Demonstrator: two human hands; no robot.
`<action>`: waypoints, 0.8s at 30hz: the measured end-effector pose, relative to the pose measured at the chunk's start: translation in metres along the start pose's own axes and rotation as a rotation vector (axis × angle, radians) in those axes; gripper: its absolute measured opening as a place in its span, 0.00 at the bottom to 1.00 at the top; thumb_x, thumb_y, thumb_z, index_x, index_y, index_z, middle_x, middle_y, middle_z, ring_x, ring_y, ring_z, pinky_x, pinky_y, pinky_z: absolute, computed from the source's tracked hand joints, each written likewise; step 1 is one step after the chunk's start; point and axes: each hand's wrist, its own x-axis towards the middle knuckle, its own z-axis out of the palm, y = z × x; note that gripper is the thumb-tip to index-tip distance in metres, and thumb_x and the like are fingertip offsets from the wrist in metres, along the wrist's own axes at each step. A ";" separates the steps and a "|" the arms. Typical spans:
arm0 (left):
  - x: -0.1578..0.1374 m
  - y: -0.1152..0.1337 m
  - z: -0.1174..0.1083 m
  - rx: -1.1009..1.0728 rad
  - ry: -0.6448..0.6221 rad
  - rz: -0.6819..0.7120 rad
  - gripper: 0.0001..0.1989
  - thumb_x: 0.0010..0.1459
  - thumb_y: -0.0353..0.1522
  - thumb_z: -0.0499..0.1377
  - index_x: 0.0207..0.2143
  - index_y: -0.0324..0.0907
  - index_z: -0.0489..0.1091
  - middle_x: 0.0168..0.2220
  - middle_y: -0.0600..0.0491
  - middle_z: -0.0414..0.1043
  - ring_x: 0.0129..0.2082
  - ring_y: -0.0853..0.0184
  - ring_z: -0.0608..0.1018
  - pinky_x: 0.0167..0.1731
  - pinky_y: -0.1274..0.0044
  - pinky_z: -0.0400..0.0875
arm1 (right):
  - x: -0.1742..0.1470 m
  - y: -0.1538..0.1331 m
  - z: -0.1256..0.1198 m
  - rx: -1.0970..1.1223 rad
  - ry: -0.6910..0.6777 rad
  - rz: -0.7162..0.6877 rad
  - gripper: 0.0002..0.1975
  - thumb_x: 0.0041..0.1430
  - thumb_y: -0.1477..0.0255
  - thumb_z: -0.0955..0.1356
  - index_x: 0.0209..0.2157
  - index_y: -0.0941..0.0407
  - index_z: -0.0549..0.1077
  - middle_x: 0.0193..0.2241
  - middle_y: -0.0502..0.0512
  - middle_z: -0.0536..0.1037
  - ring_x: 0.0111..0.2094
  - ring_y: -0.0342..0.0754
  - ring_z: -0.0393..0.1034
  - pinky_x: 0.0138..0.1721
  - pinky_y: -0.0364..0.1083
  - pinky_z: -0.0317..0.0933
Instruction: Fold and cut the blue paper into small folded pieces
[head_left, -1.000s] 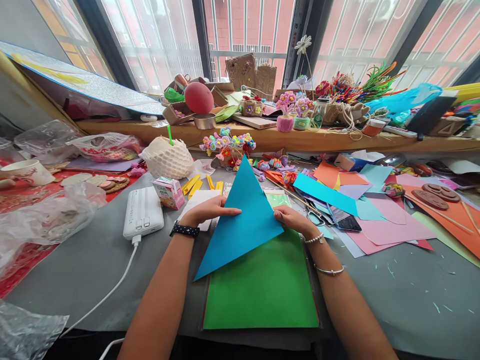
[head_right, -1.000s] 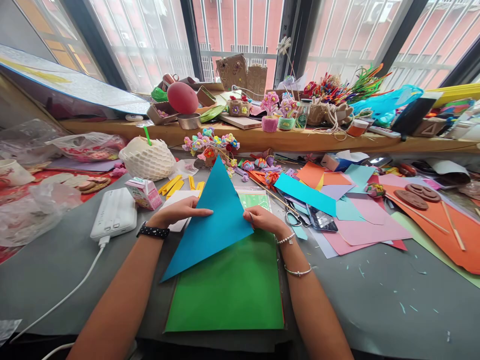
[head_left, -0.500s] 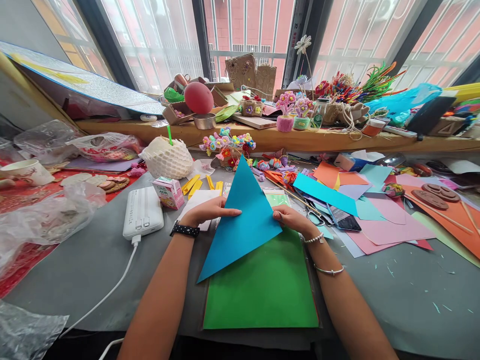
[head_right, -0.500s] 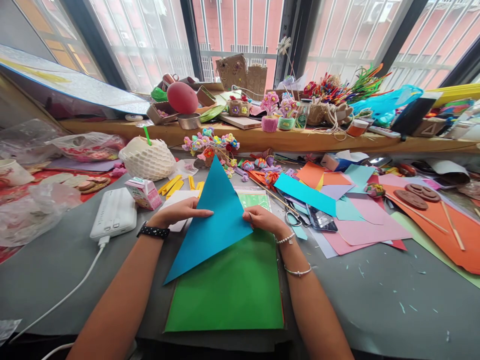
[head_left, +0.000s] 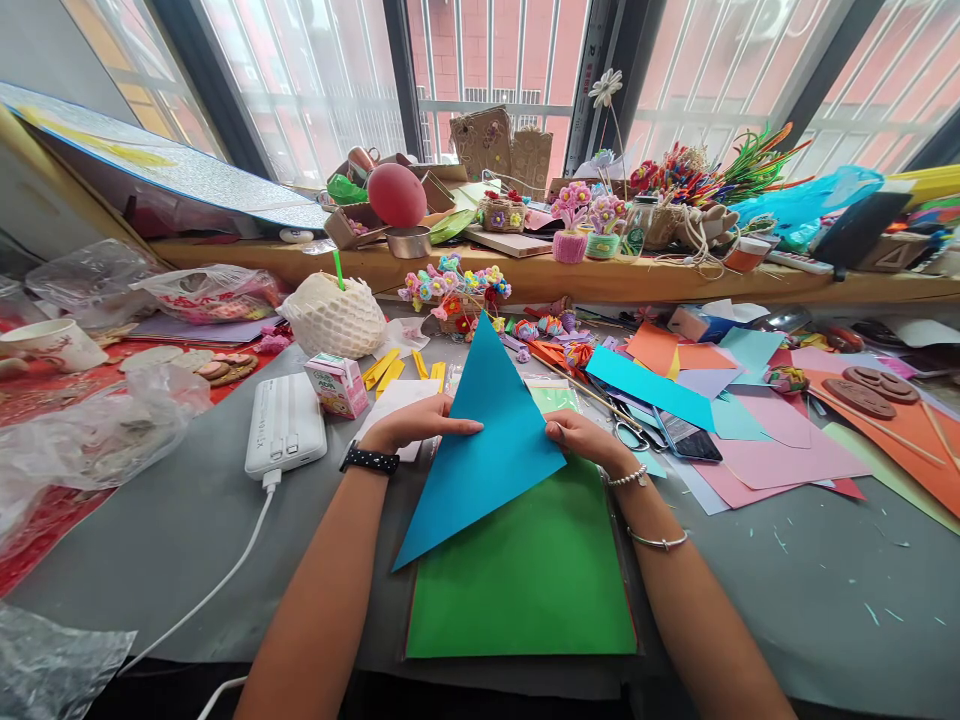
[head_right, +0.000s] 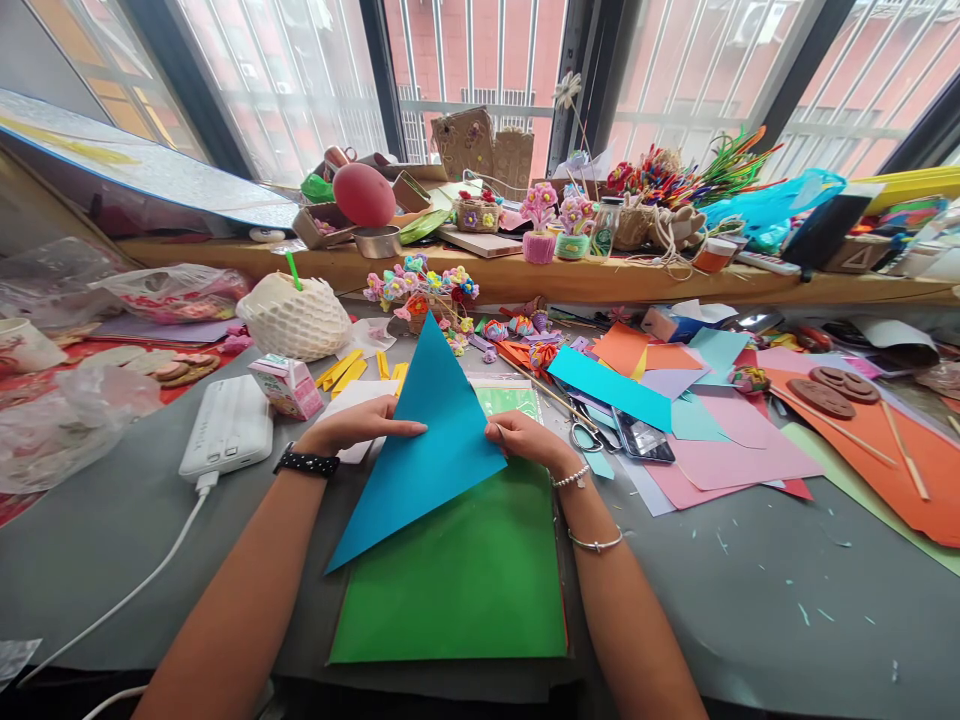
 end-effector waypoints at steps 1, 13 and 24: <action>0.000 0.001 0.000 0.000 0.003 0.005 0.18 0.46 0.45 0.56 0.22 0.38 0.62 0.22 0.56 0.60 0.24 0.71 0.62 0.22 0.81 0.56 | 0.000 0.000 0.000 0.006 0.001 0.002 0.29 0.45 0.43 0.55 0.17 0.56 0.54 0.15 0.44 0.53 0.17 0.38 0.48 0.18 0.40 0.43; 0.002 -0.002 0.000 0.188 -0.008 -0.064 0.24 0.44 0.48 0.55 0.14 0.41 0.48 0.16 0.59 0.43 0.17 0.76 0.49 0.16 0.78 0.40 | -0.001 -0.002 0.000 0.020 -0.009 -0.033 0.31 0.43 0.41 0.53 0.16 0.57 0.56 0.14 0.46 0.57 0.17 0.39 0.51 0.19 0.41 0.44; 0.001 0.001 0.000 0.163 0.007 -0.057 0.23 0.44 0.47 0.56 0.15 0.41 0.48 0.17 0.59 0.46 0.17 0.75 0.52 0.17 0.78 0.43 | 0.000 -0.001 -0.001 -0.034 -0.028 -0.035 0.32 0.42 0.40 0.53 0.17 0.57 0.57 0.15 0.47 0.59 0.18 0.39 0.52 0.19 0.41 0.45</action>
